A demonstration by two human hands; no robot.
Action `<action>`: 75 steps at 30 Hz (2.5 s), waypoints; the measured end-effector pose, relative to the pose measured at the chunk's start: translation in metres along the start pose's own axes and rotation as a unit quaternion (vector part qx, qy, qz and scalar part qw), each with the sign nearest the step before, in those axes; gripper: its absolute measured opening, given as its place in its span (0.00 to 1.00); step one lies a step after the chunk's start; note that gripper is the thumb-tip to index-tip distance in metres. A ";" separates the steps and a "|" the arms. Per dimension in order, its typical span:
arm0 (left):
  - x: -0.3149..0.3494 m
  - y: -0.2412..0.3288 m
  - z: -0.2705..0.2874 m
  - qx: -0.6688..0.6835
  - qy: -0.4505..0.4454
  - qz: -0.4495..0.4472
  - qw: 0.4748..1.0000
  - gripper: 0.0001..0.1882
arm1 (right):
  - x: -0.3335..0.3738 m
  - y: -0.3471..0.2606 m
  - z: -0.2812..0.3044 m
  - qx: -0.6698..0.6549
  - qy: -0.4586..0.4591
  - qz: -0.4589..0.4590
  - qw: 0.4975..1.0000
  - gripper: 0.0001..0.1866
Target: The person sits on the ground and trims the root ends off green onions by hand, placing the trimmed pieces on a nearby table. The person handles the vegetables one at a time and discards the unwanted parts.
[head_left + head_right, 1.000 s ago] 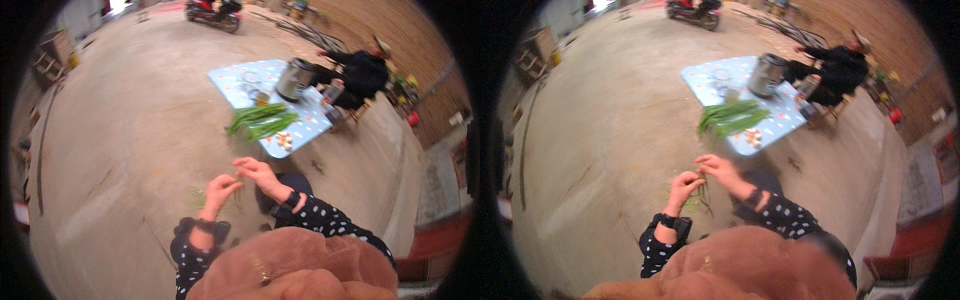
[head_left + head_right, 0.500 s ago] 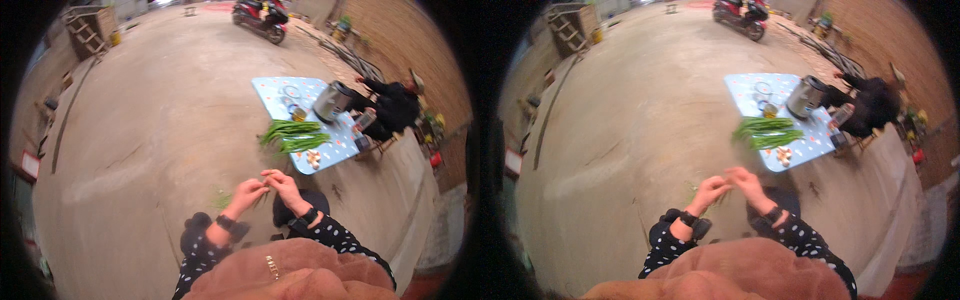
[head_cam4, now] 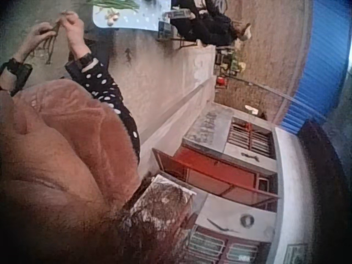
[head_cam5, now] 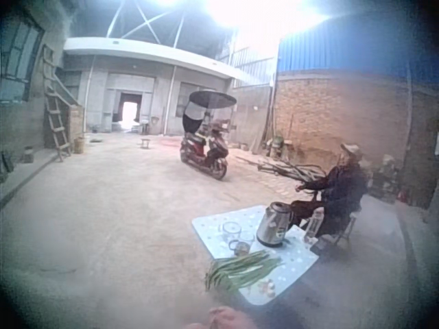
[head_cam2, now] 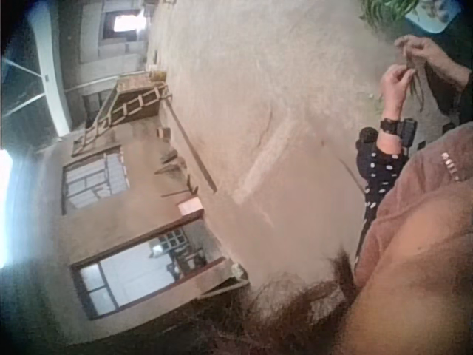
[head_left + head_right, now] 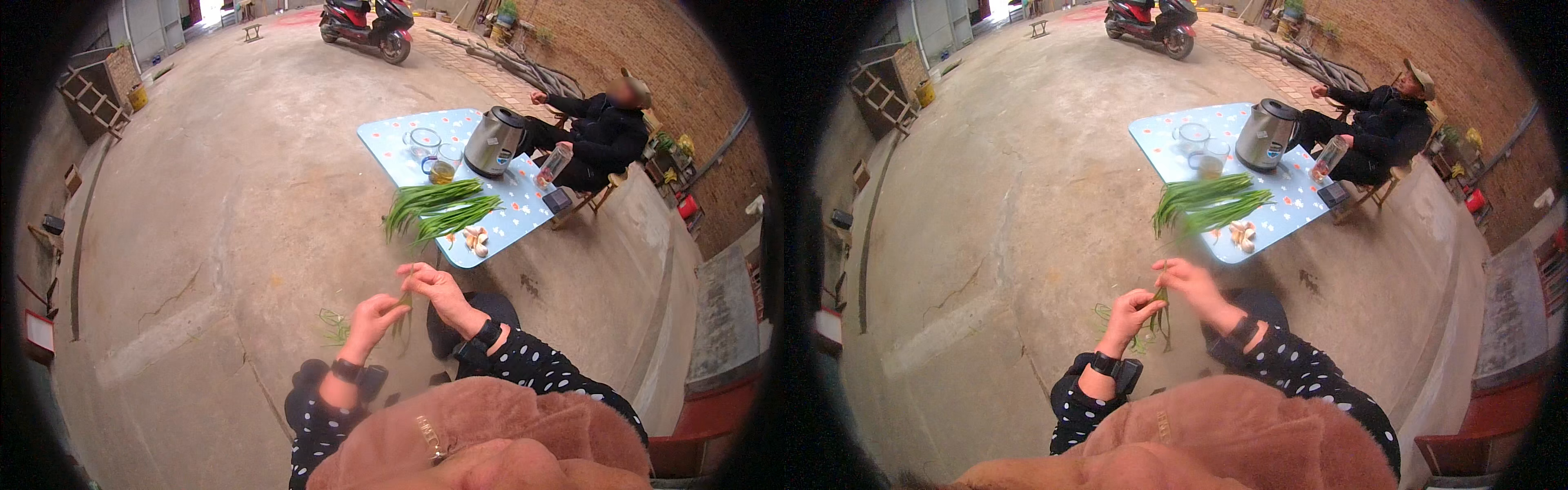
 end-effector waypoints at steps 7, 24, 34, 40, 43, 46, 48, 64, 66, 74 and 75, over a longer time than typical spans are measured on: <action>0.000 0.001 -0.005 0.053 0.011 -0.008 0.999 0.11 | -0.003 -0.009 -0.003 -0.017 -0.027 -0.024 0.999 0.08; 0.009 0.002 -0.015 0.155 -0.114 0.147 0.970 0.12 | -0.001 -0.002 -0.010 -0.025 -0.060 -0.030 0.997 0.10; 0.008 0.008 -0.010 0.113 -0.129 0.180 0.969 0.10 | -0.013 -0.023 -0.003 0.010 -0.038 -0.011 0.999 0.09; 0.009 0.019 -0.007 0.147 -0.130 0.130 0.972 0.11 | -0.029 -0.029 -0.004 -0.032 -0.032 0.024 0.999 0.09; 0.011 0.021 -0.006 0.171 -0.157 0.172 0.957 0.10 | -0.035 -0.033 -0.004 -0.059 -0.035 0.019 0.997 0.09; 0.013 0.026 -0.005 0.205 -0.183 0.163 0.948 0.10 | -0.042 -0.041 -0.001 -0.062 -0.033 0.026 0.997 0.10; 0.015 0.024 -0.003 0.167 -0.190 0.161 0.954 0.11 | -0.047 -0.046 0.002 -0.065 -0.037 0.027 0.997 0.13; 0.023 0.021 -0.004 0.185 -0.256 0.183 0.931 0.13 | -0.105 -0.103 0.064 -0.166 0.007 0.130 0.978 0.11; 0.023 0.021 -0.005 0.216 -0.257 0.165 0.927 0.12 | -0.109 -0.111 0.071 -0.182 0.006 0.151 0.971 0.10; 0.023 0.019 0.001 0.186 -0.269 0.201 0.923 0.11 | -0.124 -0.130 0.114 -0.238 0.095 0.133 0.957 0.15; 0.022 0.020 0.002 0.187 -0.266 0.197 0.925 0.12 | -0.124 -0.135 0.118 -0.249 0.092 0.139 0.954 0.14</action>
Point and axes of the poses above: each hand's wrist, its own x-axis away from the middle knuckle, its own z-axis out of the back of the hand, y = z × x, the point moved 5 cm from there along -x, towards the middle knuckle, and after that the axes turned 14 degrees about y, right-handed, at the moved point
